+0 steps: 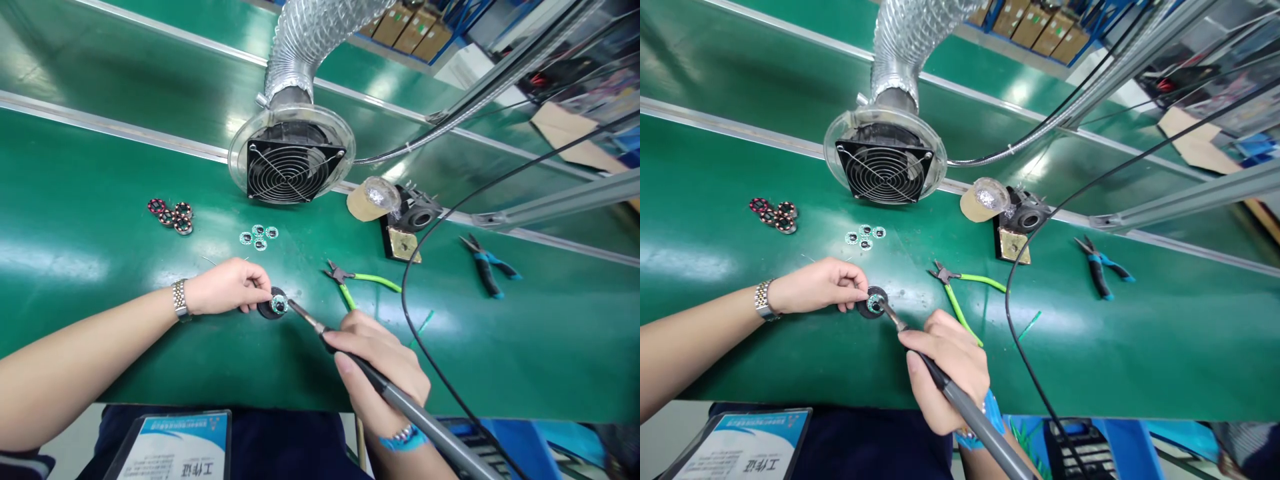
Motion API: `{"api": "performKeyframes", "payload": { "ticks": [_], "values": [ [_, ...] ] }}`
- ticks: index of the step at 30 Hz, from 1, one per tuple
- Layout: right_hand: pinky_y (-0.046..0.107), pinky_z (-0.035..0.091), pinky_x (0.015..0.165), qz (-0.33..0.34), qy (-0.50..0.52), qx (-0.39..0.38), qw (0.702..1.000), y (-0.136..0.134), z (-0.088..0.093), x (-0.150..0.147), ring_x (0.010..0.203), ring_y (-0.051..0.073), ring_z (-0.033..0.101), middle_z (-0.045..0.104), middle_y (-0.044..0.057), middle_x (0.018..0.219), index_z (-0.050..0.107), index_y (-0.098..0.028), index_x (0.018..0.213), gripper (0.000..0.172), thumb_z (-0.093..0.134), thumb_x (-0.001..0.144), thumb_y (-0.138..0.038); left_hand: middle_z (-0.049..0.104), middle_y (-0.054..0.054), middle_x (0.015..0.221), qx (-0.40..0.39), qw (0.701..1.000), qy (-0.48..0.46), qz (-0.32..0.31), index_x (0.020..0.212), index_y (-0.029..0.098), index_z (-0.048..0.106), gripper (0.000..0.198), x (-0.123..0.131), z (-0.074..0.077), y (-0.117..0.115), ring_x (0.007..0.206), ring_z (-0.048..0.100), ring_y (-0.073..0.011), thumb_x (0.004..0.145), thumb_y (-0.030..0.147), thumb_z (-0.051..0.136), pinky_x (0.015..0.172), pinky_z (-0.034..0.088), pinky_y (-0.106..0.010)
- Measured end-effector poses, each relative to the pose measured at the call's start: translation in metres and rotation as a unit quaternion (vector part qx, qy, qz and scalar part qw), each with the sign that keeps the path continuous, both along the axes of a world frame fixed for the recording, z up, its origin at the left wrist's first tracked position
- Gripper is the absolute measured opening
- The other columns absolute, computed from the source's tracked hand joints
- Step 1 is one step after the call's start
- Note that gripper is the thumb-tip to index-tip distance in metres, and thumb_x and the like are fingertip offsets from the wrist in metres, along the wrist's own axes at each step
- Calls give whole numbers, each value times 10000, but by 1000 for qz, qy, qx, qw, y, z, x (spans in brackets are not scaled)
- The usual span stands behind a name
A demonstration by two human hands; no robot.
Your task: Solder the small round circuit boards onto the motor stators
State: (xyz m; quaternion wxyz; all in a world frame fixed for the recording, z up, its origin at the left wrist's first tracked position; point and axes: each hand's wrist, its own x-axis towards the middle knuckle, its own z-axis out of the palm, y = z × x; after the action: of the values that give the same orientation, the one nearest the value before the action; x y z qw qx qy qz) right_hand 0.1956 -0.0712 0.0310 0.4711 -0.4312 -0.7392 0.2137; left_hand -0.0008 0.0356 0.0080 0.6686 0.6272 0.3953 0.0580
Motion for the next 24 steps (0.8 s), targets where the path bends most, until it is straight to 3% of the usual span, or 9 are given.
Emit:
{"api": "performKeyframes", "payload": {
  "ticks": [5,24],
  "values": [
    [299,392,465,28,0,-33,999,3,4,-6,474,137,445,497,6,529,634,-160,874,246,499,697,-55,591,7,623,7,1000,4,-1,734,141,571,171,0,0,0,556,570,-101,725,311,567,524,471,-207],
    [299,395,463,41,-8,-32,999,7,2,-8,453,134,452,500,6,516,634,-146,847,233,497,687,-45,588,6,628,9,1000,9,-20,737,149,560,160,-1,-2,1,561,572,-105,737,308,546,537,463,-212]
  ]
}}
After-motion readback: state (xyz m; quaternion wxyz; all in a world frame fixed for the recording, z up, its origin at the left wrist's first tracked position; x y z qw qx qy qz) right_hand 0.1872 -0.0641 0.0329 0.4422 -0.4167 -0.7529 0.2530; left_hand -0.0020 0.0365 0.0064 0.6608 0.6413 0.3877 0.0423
